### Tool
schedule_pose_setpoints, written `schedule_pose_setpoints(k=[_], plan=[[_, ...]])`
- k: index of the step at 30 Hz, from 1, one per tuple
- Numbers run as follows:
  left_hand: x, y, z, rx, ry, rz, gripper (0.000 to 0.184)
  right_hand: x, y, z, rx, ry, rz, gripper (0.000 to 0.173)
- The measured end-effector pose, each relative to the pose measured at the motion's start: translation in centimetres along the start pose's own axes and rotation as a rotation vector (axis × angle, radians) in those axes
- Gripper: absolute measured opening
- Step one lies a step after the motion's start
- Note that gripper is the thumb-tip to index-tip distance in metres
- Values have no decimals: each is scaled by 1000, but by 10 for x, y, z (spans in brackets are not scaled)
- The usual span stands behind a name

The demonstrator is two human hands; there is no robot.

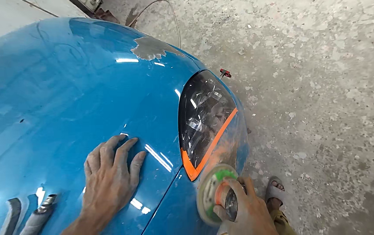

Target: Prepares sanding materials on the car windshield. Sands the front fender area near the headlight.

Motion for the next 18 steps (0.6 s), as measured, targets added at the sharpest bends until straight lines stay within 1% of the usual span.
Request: schedule_pose_setpoints(k=[5, 18], plan=[[0, 2, 1, 6, -3, 1, 63, -2, 0, -2, 25, -3, -28, 71], [1, 2, 1, 17, -5, 14, 63, 1, 6, 7, 14, -6, -51, 69]])
Point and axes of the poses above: each hand's wrist, its own y-axis towards the middle knuckle, its own x-axis out of the back of the hand, z = x × y, the point moved 1 cm from there along y, towards the middle knuckle, and after that the axes turned 9 degrees about z, right-handed, at the moved point
